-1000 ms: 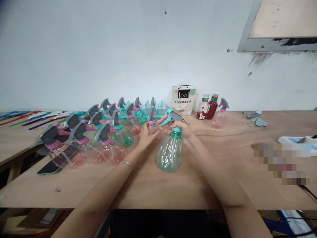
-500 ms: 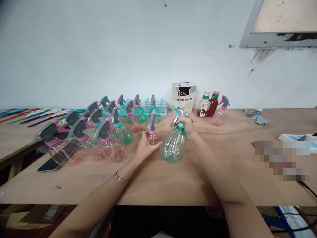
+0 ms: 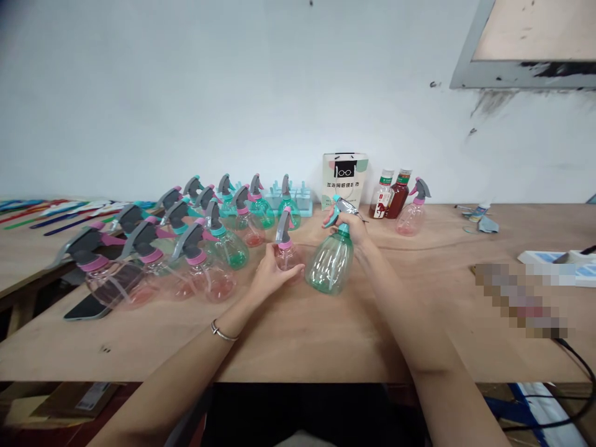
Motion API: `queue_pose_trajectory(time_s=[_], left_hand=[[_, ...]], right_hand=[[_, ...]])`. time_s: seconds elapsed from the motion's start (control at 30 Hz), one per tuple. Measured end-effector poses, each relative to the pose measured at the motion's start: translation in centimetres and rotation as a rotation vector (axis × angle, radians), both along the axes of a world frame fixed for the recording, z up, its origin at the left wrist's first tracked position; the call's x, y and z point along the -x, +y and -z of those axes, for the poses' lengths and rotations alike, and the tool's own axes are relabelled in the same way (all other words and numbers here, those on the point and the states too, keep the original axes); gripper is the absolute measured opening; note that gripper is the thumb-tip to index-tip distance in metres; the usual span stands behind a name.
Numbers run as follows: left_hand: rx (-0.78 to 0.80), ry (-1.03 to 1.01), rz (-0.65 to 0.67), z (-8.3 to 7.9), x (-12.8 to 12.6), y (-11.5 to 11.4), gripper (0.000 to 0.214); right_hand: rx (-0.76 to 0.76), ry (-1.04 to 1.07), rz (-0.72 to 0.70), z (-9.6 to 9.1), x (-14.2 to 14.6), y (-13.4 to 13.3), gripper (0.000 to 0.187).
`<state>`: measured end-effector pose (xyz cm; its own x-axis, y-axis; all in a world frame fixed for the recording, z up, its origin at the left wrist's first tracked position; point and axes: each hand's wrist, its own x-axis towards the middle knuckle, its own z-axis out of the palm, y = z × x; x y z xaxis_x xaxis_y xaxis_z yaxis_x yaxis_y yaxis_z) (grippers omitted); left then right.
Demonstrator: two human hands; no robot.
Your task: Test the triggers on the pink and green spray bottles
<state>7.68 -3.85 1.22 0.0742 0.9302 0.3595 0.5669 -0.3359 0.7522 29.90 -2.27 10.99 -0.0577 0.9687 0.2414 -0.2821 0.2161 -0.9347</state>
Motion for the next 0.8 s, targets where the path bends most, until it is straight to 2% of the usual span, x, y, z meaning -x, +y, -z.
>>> queue_pose_trajectory(time_s=[0.13, 0.3, 0.47, 0.6, 0.7, 0.8], left_hand=[[-0.003, -0.006, 0.027, -0.06, 0.06, -0.09, 0.072], [-0.008, 0.03, 0.003, -0.44, 0.07, -0.27, 0.07], [-0.005, 0.052, 0.006, -0.73, 0.0, -0.45, 0.067], [-0.021, 0.042, -0.001, -0.69, -0.09, -0.45, 0.068], [-0.017, 0.042, -0.001, -0.66, -0.13, -0.42, 0.067], [-0.011, 0.043, 0.003, -0.71, -0.13, -0.45, 0.068]], right_hand=[[-0.052, -0.021, -0.074, -0.04, -0.21, 0.03, 0.025], [-0.074, 0.031, 0.017, 0.03, 0.18, 0.19, 0.02], [-0.089, -0.047, -0.09, -0.08, 0.29, -0.01, 0.026], [-0.143, -0.057, 0.005, -0.14, 0.4, -0.09, 0.023], [-0.12, -0.019, 0.067, -0.09, 0.42, 0.07, 0.019], [-0.092, -0.047, -0.01, -0.05, 0.37, 0.02, 0.022]])
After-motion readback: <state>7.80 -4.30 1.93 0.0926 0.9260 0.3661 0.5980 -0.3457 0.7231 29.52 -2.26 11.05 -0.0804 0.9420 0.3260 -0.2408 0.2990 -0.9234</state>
